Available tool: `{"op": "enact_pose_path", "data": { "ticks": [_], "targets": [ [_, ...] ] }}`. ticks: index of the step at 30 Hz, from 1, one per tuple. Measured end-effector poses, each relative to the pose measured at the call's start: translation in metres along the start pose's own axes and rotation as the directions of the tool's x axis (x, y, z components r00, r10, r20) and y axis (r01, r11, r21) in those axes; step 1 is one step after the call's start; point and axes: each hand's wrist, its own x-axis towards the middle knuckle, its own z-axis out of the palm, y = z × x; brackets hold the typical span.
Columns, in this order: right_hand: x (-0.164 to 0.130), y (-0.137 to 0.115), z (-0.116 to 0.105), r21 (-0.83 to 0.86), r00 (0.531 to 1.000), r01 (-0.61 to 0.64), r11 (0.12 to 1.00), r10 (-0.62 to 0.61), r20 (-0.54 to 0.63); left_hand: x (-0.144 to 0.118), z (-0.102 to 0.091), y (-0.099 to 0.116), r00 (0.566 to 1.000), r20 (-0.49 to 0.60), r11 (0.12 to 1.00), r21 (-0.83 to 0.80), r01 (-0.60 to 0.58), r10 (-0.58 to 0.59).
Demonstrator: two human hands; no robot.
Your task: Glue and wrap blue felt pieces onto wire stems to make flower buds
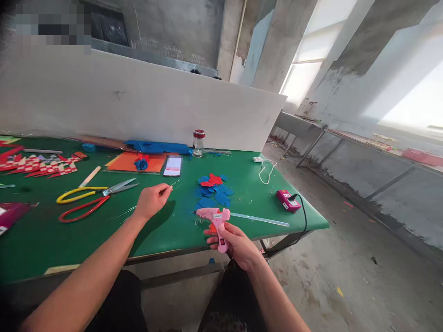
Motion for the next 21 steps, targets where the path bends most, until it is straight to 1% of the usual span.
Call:
{"op": "enact_pose_path", "data": {
  "ticks": [4, 6, 8, 10, 12, 14, 16, 21],
  "targets": [
    [0.015, -0.009, -0.004, -0.078, 1.0, -0.008, 0.997, 0.006, -0.019, -0.01, 0.01, -0.007, 0.991, 0.091, 0.995, 0.02, -0.101, 0.098],
    [0.022, -0.012, -0.004, -0.129, 1.0, -0.012, 0.992, 0.009, -0.02, -0.01, 0.011, -0.011, 0.975, 0.158, 0.987, 0.013, -0.161, 0.157],
    [0.026, -0.014, -0.002, -0.202, 0.999, -0.024, 0.979, 0.018, -0.031, -0.009, 0.011, -0.014, 0.94, 0.254, 0.971, 0.014, -0.24, 0.229],
    [0.029, -0.017, 0.0, -0.304, 0.997, -0.043, 0.952, 0.021, -0.074, -0.007, 0.01, -0.015, 0.884, 0.363, 0.946, 0.021, -0.323, 0.293],
    [0.031, -0.019, 0.002, -0.397, 0.993, -0.056, 0.916, 0.01, -0.119, -0.006, 0.01, -0.017, 0.835, 0.44, 0.925, 0.023, -0.38, 0.331],
    [0.034, -0.022, 0.001, -0.45, 0.991, -0.048, 0.892, -0.015, -0.136, -0.005, 0.01, -0.018, 0.805, 0.478, 0.91, 0.025, -0.414, 0.353],
    [0.036, -0.024, 0.0, -0.484, 0.99, -0.052, 0.873, -0.018, -0.139, -0.005, 0.011, -0.018, 0.788, 0.497, 0.9, 0.029, -0.435, 0.364],
    [0.039, -0.029, -0.001, -0.579, 0.992, -0.08, 0.811, 0.01, -0.123, -0.005, 0.011, -0.015, 0.77, 0.531, 0.894, 0.05, -0.446, 0.354]
  ]
}}
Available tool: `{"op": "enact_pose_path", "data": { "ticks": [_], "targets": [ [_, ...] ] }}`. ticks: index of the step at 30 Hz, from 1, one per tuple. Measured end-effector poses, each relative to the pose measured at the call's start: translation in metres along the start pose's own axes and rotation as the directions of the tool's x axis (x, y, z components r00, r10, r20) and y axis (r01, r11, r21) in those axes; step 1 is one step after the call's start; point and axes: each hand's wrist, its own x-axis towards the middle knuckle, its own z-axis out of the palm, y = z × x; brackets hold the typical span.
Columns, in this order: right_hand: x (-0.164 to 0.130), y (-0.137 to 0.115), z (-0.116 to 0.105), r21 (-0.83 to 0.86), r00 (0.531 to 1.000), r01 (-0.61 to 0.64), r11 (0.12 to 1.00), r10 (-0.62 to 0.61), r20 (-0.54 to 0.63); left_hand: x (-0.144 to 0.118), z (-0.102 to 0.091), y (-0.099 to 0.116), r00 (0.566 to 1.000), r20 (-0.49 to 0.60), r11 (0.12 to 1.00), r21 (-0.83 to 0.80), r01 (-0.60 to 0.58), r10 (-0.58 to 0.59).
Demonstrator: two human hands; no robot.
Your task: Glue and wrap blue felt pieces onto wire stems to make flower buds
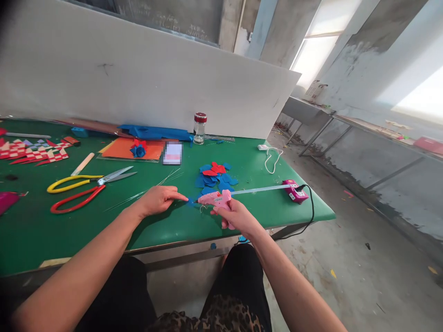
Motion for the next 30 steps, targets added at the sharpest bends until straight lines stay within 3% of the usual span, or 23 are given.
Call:
{"op": "enact_pose_path", "data": {
  "ticks": [9, 30],
  "targets": [
    [-0.003, -0.014, 0.005, -0.114, 1.0, 0.01, 0.993, -0.009, 0.011, 0.001, -0.003, 0.005, 0.999, 0.031, 0.999, 0.031, 0.027, -0.028],
    [0.0, -0.019, 0.011, -0.149, 0.999, 0.046, 0.988, -0.043, 0.026, 0.001, 0.002, 0.001, 1.0, 0.009, 1.0, 0.027, 0.011, -0.011]
  ]
}}
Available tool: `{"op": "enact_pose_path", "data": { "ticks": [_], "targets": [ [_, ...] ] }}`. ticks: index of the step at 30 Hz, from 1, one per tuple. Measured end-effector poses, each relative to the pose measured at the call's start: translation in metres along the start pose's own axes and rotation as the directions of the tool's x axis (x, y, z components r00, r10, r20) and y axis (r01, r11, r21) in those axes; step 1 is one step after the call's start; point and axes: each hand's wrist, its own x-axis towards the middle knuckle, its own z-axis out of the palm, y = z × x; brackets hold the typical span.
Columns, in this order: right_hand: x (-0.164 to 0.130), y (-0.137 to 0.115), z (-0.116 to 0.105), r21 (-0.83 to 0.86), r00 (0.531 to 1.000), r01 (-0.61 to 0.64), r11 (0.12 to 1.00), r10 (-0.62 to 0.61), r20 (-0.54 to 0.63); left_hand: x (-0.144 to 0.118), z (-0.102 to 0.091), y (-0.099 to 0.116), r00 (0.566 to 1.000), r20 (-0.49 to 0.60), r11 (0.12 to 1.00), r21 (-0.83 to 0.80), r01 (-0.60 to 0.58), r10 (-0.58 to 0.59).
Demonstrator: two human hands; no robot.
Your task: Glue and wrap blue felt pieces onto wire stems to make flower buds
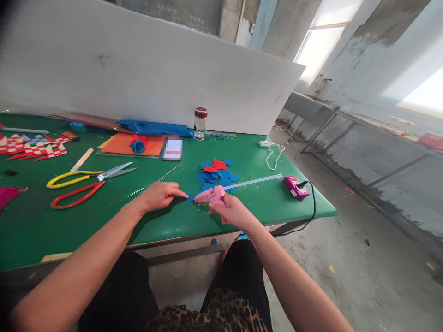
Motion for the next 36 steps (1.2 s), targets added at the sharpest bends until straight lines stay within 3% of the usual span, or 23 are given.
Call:
{"op": "enact_pose_path", "data": {
  "ticks": [19, 36],
  "targets": [
    [0.0006, 0.0019, -0.0078, -0.106, 0.998, 0.027, 0.994, -0.032, -0.051, 0.0003, -0.0006, 0.0003, 1.0, 0.006, 1.0, -0.005, -0.004, 0.004],
    [0.0044, 0.0053, -0.0034, -0.143, 0.999, 0.045, 0.989, -0.048, -0.019, 0.0002, -0.0014, 0.0009, 1.0, 0.003, 1.0, -0.004, -0.01, 0.01]
  ]
}}
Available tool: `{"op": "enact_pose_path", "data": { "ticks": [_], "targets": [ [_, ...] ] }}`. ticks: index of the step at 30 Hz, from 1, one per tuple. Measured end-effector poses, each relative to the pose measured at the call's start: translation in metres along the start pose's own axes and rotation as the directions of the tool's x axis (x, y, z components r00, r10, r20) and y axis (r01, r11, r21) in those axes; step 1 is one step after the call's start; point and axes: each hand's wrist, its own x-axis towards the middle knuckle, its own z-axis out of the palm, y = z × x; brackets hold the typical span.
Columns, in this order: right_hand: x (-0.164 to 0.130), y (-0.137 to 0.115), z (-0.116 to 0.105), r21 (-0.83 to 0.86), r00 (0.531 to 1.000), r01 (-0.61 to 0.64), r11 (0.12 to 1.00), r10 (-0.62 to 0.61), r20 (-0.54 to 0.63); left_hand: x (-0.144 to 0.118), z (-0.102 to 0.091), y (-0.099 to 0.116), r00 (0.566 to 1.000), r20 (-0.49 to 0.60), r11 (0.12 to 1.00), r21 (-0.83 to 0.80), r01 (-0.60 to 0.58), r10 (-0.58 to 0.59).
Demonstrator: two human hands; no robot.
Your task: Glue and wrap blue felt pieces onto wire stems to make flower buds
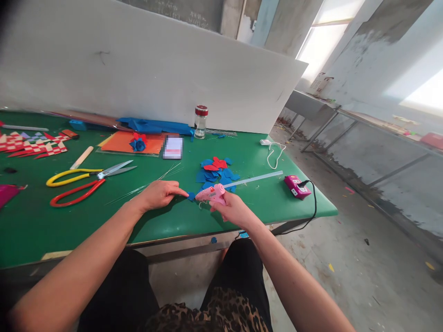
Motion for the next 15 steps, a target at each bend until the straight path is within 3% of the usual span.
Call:
{"op": "enact_pose_path", "data": {
  "ticks": [15],
  "targets": [
    [-0.007, -0.009, -0.011, 0.01, 0.998, -0.038, 0.999, 0.038, -0.046, -0.001, -0.002, 0.001, 1.0, -0.003, 1.0, 0.014, -0.01, 0.01]
  ]
}}
